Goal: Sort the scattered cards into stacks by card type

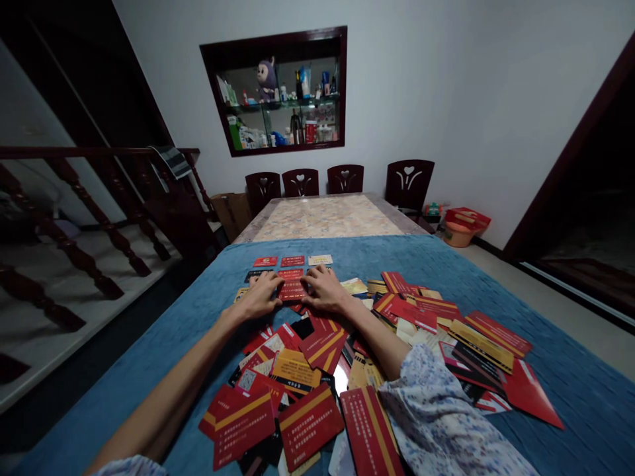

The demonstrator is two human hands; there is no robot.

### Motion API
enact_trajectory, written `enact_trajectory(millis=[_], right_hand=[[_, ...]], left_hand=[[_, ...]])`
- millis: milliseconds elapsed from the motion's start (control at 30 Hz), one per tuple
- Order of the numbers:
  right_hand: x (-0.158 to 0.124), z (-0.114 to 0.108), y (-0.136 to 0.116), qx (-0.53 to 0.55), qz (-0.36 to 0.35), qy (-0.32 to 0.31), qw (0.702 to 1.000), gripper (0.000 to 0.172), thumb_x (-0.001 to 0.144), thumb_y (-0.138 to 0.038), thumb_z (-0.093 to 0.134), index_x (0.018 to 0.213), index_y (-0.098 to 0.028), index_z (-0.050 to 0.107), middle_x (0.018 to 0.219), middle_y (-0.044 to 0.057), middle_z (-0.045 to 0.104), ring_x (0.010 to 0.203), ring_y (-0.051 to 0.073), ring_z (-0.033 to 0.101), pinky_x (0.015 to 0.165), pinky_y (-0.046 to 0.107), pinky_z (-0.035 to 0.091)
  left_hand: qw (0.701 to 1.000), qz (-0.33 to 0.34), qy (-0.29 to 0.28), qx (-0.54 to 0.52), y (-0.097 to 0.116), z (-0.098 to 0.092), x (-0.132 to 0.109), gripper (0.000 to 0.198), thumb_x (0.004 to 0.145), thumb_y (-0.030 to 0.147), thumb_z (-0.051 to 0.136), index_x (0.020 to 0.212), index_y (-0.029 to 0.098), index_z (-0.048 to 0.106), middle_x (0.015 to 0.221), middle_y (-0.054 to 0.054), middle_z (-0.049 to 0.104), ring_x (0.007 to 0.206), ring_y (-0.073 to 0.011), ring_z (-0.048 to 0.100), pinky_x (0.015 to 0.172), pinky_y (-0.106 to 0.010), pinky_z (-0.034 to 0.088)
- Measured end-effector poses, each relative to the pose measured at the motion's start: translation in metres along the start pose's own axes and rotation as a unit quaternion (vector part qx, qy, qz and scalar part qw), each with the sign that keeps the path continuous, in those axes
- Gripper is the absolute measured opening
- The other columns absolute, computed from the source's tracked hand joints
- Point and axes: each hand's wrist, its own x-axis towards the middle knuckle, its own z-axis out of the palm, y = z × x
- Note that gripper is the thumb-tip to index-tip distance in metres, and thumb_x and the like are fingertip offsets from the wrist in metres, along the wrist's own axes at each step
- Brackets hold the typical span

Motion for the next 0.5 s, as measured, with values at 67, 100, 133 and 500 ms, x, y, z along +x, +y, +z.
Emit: enact_trajectory(millis=[67, 100, 133, 500], right_hand=[[0.003, -0.002, -0.002, -0.005, 0.011, -0.014, 1.0, 0.054, 0.08, -0.048, 0.072, 0.124, -0.02, 0.062, 0.12, 0.014, 0.061, 0.111, 0.031, 0.044, 0.086, 0.043, 0.04], [0.004, -0.004, -0.002, -0.009, 0.016, -0.021, 1.0, 0.054, 0.079, -0.048, 0.072, 0.125, -0.02, 0.062, 0.12, 0.014, 0.06, 0.112, 0.031, 0.043, 0.086, 0.043, 0.04], [0.006, -0.006, -0.003, -0.014, 0.02, -0.027, 0.999, 0.054, 0.079, -0.047, 0.073, 0.125, -0.02, 0.062, 0.121, 0.014, 0.06, 0.113, 0.032, 0.043, 0.086, 0.043, 0.04], [0.038, -0.045, -0.011, -0.096, 0.053, -0.114, 0.987, 0.047, 0.082, -0.043, 0.07, 0.123, -0.022, 0.063, 0.123, 0.016, 0.058, 0.115, 0.034, 0.041, 0.087, 0.046, 0.04]], left_hand=[[1.0, -0.003, -0.002, 0.0, 0.002, -0.003, 0.0, 0.028, 0.082, 0.021, 0.057, 0.11, 0.02, 0.059, 0.123, -0.011, 0.056, 0.118, -0.0296, 0.046, 0.098, -0.049, 0.037], [1.0, -0.006, -0.003, 0.001, 0.002, -0.004, 0.0, 0.028, 0.082, 0.019, 0.057, 0.109, 0.02, 0.059, 0.123, -0.011, 0.056, 0.117, -0.0296, 0.046, 0.098, -0.049, 0.037], [1.0, -0.008, -0.003, 0.001, 0.003, -0.006, 0.0, 0.028, 0.082, 0.018, 0.056, 0.109, 0.02, 0.059, 0.123, -0.011, 0.057, 0.117, -0.0296, 0.046, 0.098, -0.049, 0.036], [1.0, -0.02, -0.005, 0.014, -0.003, -0.021, 0.021, 0.036, 0.082, 0.017, 0.054, 0.118, 0.018, 0.059, 0.129, -0.014, 0.054, 0.123, -0.0329, 0.042, 0.097, -0.053, 0.037]])
